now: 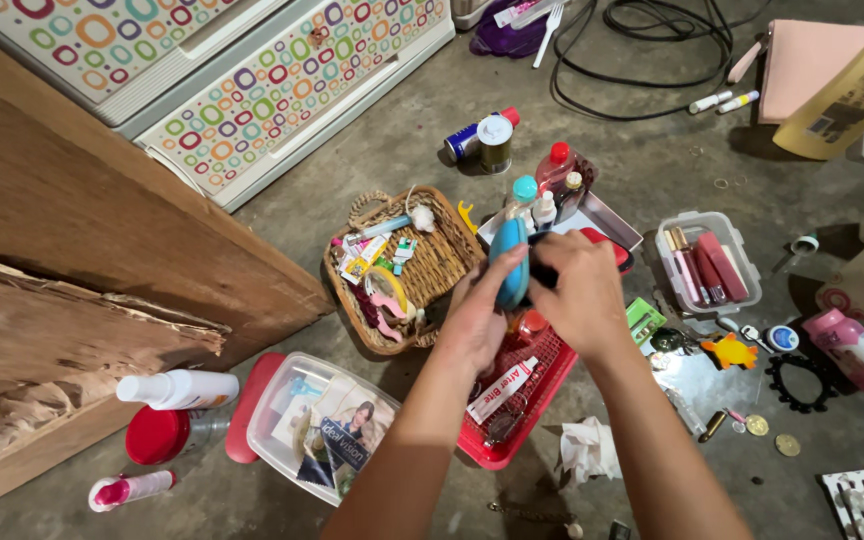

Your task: The person sorts through various personal care and cosmetic items on the floor, including bottles, tubes, and small containers. They open and close several cases and baskets, moving items between containers and the floor while organizing them.

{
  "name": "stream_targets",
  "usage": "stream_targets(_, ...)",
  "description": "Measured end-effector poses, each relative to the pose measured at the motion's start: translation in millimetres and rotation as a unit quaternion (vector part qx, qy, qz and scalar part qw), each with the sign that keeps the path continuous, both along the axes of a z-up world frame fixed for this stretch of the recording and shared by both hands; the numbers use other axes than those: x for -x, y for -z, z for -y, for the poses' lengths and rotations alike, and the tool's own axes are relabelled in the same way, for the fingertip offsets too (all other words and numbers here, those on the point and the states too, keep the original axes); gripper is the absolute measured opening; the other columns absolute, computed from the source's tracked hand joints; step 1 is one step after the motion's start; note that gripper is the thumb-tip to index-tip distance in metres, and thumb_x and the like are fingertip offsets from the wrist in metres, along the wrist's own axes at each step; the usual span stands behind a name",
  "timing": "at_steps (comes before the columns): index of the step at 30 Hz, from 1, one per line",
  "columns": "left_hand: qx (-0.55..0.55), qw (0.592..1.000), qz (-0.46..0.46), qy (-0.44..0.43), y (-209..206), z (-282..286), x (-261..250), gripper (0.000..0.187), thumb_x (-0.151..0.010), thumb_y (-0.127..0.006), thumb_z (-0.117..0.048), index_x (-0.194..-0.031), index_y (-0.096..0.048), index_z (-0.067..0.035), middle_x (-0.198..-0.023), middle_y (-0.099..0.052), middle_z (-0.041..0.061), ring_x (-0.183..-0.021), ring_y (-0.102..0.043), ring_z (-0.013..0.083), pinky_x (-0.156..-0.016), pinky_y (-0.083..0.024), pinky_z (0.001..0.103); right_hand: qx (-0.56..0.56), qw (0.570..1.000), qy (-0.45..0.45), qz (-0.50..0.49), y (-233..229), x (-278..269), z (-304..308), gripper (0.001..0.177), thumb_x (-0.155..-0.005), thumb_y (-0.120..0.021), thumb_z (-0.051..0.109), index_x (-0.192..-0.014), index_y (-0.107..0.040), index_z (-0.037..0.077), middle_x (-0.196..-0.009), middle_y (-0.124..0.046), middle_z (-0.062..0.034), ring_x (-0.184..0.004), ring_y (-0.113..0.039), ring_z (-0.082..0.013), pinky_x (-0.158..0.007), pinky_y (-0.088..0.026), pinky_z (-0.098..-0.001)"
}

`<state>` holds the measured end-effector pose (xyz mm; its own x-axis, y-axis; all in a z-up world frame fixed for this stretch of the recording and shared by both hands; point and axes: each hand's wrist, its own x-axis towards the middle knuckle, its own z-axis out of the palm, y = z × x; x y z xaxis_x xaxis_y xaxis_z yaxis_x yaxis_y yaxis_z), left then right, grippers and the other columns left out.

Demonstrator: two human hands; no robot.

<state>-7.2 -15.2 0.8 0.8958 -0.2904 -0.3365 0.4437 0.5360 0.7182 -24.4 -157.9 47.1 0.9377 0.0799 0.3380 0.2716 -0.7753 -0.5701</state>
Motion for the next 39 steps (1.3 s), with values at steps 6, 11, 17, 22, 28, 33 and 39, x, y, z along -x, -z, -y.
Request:
stream_targets(6,0.088,0.992,-0.070,0.059,1,-7,0,0.065,-0.082,-0.081,-0.033,-0.136,-0.056,-0.007,-0.117,-0.061,0.011,-0.101,-0.062,0.0214,-0.084,-0.054,0.044,-0.373,0.924,-0.082,0.025,1,-3,13,0.013,-0.090,-0.062,0.005,-0.100,-0.069,0.002,-0.119,-0.056,-0.0094,-0.112,-0.058,-0.0228,-0.100,-0.047,-0.0337)
stream_targets(11,-0.040,0.988,0.023,0.148,-9,-21,2,0.117,-0.066,-0.087,-0.023,-0.161,-0.019,-0.011,-0.143,-0.049,0.018,-0.123,-0.059,0.0276,-0.100,-0.052,0.048,-0.531,0.797,-0.043,-0.285,-4,-9,30,0.033,-0.100,-0.045,0.014,-0.125,-0.067,0.012,-0.130,-0.068,-0.0006,-0.118,-0.062,-0.0136,-0.101,-0.048,-0.0305)
stream_targets(17,-0.308,0.900,0.195,0.239,-22,-34,2,0.153,-0.051,-0.094,-0.033,-0.162,0.007,0.000,-0.149,-0.049,0.028,-0.136,-0.054,0.0298,-0.109,-0.044,0.035,-0.367,0.867,-0.159,-0.297,10,-4,46,0.034,-0.100,-0.057,0.016,-0.130,-0.069,0.006,-0.121,-0.073,-0.0029,-0.114,-0.064,-0.0112,-0.101,-0.049,-0.0296)
stream_targets(22,-0.385,0.829,0.262,0.308,-29,-39,1,0.153,-0.055,-0.092,-0.041,-0.165,0.005,0.000,-0.146,-0.055,0.027,-0.132,-0.059,0.0292,-0.111,-0.044,0.036,-0.429,0.819,-0.195,-0.328,39,-10,46,0.020,-0.103,-0.062,0.015,-0.116,-0.070,0.002,-0.108,-0.069,-0.0034,-0.104,-0.062,-0.0109,-0.093,-0.052,-0.0307)
stream_targets(28,-0.360,0.825,0.306,0.311,-32,-45,5,0.118,-0.073,-0.087,-0.048,-0.162,-0.027,0.000,-0.152,-0.053,0.021,-0.138,-0.055,0.0259,-0.114,-0.040,0.036,-0.477,0.818,-0.185,-0.263,70,-11,43,0.008,-0.095,-0.066,0.004,-0.102,-0.066,0.002,-0.102,-0.072,-0.0032,-0.098,-0.067,-0.0109,-0.089,-0.056,-0.0292)
stream_targets(33,-0.228,0.943,0.149,0.191,-30,-38,18,0.079,-0.080,-0.078,-0.043,-0.146,-0.053,-0.008,-0.135,-0.063,0.016,-0.114,-0.064,0.0221,-0.095,-0.051,0.040,-0.482,0.854,-0.122,-0.154,84,-14,29,0.021,-0.093,-0.061,-0.015,-0.094,-0.054,0.004,-0.091,-0.059,-0.0008,-0.091,-0.059,-0.0088,-0.080,-0.050,-0.0247)
stream_targets(39,-0.142,0.988,-0.053,-0.030,12,-36,9,0.051,-0.081,-0.074,-0.046,-0.124,-0.061,-0.020,-0.114,-0.064,0.007,-0.090,-0.068,0.0207,-0.072,-0.057,0.043,-0.354,0.919,-0.163,-0.057,54,-3,-3,0.024,-0.079,-0.051,-0.018,-0.086,-0.046,0.004,-0.084,-0.059,-0.0049,-0.092,-0.070,-0.0160,-0.078,-0.055,-0.0289)
